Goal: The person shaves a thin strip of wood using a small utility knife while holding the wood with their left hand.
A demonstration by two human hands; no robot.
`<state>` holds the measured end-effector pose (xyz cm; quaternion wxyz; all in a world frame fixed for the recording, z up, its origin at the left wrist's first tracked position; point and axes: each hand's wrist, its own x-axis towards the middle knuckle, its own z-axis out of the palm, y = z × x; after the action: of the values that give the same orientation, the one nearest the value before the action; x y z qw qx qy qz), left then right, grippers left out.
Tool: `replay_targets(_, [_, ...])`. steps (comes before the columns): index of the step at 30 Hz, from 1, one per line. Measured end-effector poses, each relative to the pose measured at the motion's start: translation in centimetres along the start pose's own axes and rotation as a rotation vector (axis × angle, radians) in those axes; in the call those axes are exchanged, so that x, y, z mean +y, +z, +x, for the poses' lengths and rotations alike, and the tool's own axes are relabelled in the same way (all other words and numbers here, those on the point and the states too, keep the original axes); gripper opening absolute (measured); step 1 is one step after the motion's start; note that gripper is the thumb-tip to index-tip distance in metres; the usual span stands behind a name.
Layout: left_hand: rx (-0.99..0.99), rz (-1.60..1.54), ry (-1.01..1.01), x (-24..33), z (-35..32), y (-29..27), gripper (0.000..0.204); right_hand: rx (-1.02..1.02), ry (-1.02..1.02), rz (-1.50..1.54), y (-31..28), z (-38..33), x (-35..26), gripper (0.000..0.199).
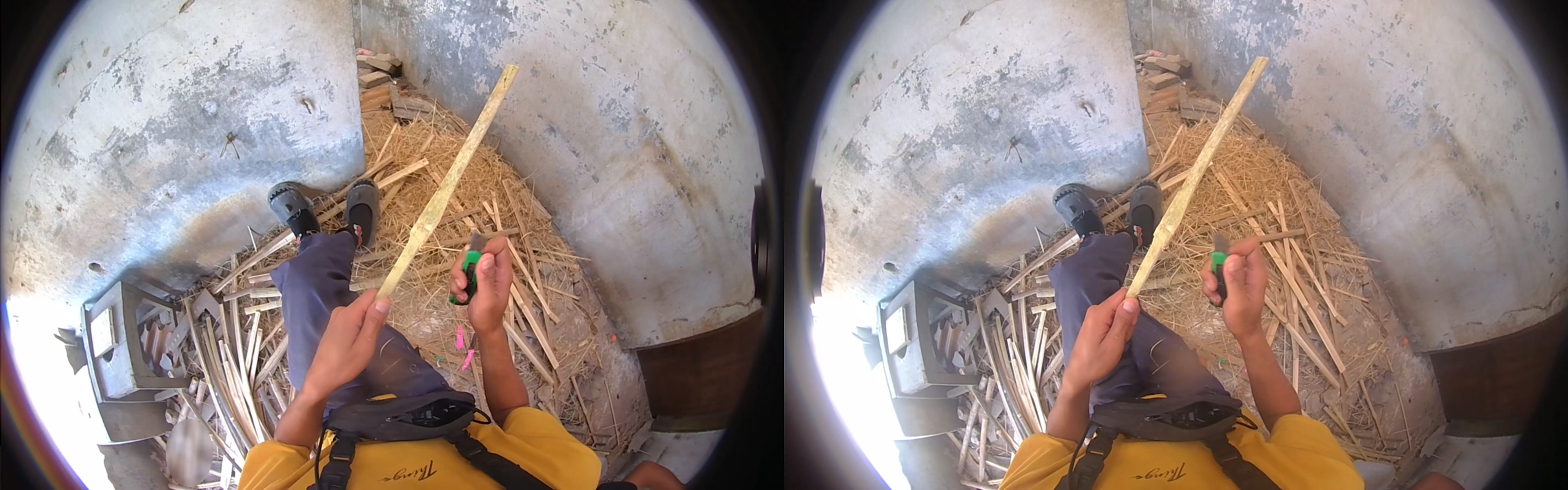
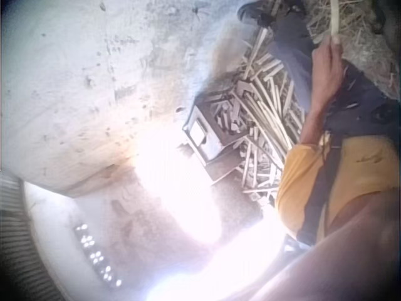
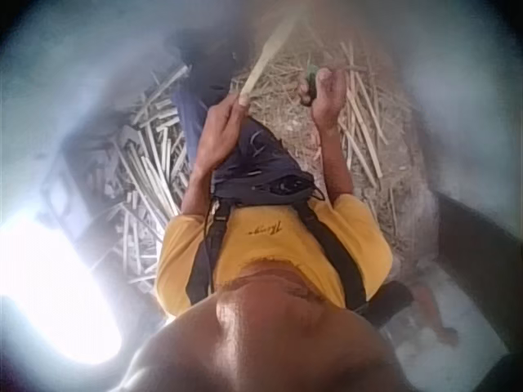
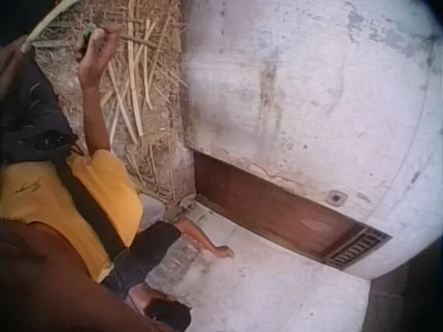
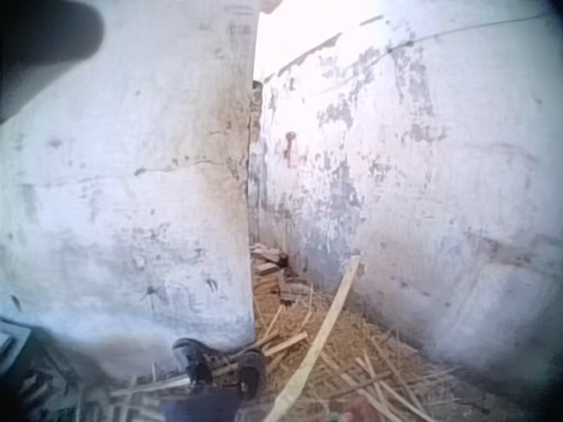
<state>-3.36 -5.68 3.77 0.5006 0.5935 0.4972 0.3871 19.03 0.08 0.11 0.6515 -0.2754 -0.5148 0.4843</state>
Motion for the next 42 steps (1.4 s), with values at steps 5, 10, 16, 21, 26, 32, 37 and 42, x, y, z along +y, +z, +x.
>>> replay_targets(5, [-0.02, 0.021, 0.004, 0.0, 0.1, -0.1, 0.043, -0.12, -0.123, -0.449, 0.1, -0.4, -0.2, 0.019])
replay_targets(10, [-0.052, 0.047, -0.017, 0.5, -0.1, -0.3, 0.045, -0.118, -0.161, -0.615, 0.1, -0.3, 0.2, 0.023])
replay_targets(16, [-0.039, 0.091, 0.002, 0.3, -0.1, -0.3, 0.039, -0.11, -0.222, -0.736, 0.5, -0.1, -0.3, 0.025])
replay_targets(21, [-0.039, 0.132, 0.006, 1.1, 0.1, -0.2, 0.038, -0.219, -0.342, -0.852, 0.8, 0.9, -1.1, 0.028])
replay_targets(26, [-0.054, 0.129, 0.023, 0.7, 0.0, -0.2, 0.038, -0.196, -0.212, -0.808, 0.5, 0.3, -1.5, 0.027])
replay_targets(32, [-0.048, 0.111, 0.006, 0.3, 0.2, -0.3, 0.038, -0.163, -0.321, -0.863, 0.5, 0.8, -1.5, 0.025])
replay_targets(37, [-0.049, 0.105, 0.017, 0.6, 0.2, -0.3, 0.038, -0.221, -0.372, -0.851, 0.2, 0.9, -1.0, 0.024])
replay_targets(42, [-0.051, 0.097, 0.004, 0.6, 0.2, -0.4, 0.037, -0.2, -0.347, -0.877, 0.4, 0.8, -1.4, 0.026])
